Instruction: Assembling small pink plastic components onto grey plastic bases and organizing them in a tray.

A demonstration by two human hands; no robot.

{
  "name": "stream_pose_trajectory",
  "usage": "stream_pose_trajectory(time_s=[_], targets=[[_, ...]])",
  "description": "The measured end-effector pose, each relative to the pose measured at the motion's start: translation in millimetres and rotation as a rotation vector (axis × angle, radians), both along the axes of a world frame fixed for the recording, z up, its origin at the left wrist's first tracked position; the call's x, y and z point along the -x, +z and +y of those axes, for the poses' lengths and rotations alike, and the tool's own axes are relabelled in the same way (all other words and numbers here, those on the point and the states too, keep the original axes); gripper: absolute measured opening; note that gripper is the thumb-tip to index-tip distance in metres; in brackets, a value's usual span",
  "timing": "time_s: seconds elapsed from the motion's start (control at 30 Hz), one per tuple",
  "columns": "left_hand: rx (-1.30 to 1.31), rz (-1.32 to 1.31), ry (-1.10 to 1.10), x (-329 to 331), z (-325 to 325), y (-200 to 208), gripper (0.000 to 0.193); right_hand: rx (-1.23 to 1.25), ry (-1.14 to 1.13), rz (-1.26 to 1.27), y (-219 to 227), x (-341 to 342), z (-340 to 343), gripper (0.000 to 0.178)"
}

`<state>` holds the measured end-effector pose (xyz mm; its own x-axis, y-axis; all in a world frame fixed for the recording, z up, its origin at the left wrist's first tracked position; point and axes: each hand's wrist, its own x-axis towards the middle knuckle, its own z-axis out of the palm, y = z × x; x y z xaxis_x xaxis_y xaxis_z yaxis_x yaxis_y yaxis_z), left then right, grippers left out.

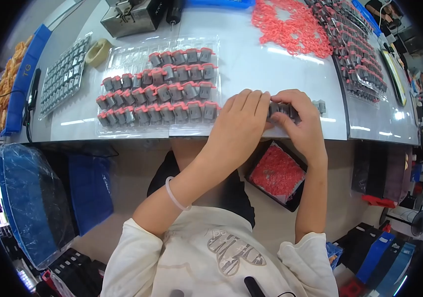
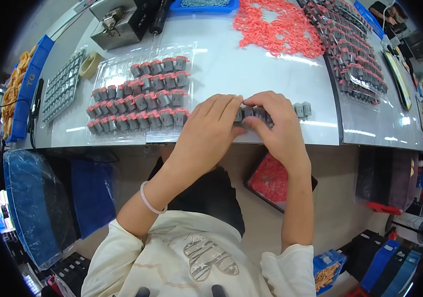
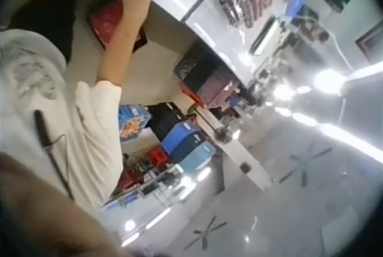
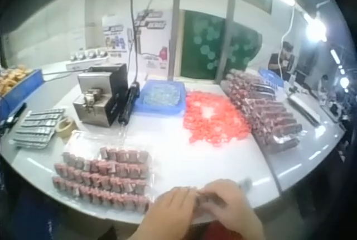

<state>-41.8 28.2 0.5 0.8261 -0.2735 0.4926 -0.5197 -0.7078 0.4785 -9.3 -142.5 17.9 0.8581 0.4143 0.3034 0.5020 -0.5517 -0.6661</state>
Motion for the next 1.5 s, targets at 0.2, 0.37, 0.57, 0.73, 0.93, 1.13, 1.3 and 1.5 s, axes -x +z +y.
stream_pose_trajectory(time_s=[0.2, 0.37, 0.57, 0.73, 0.93, 1.13, 1.3, 1.5], targets=[[-0.086, 0.006, -0.025, -6, -3, -1, 0.04, -0.014, -0.019, -0.014, -2, -3, -2, 0.026], [-0.131, -0.097, -0.059, -3, 3, 10, 0.038, -0.033, -0.031, -0.02, -4, -3, -3, 0.025], [0.046, -0.036, -0.175, -4, 17, 3, 0.04, 0.001, -0.006, 0.013, 0, -5, 0, 0.025], [0.618, 0.404, -0.23, 14, 30, 26, 0.032, -0.027, -0.044, -0.061, 16, -31, -18, 0.022], [1.366, 0.918, -0.382, 60, 58, 23, 0.028, 0.245, -0.099, -0.329, 5, -107, -29, 0.022], [1.422, 1.031, -0.175, 93, 80, 12, 0.038, 0.414, -0.204, -0.256, 2, -119, -20, 0.017], [1.464, 1.019, -0.092, 104, 92, 7, 0.044, 0.459, -0.261, -0.273, -2, -120, -20, 0.015], [1.361, 0.752, -0.077, 109, 92, 5, 0.041, 0.375, -0.304, -0.236, 19, -79, 0, 0.011]])
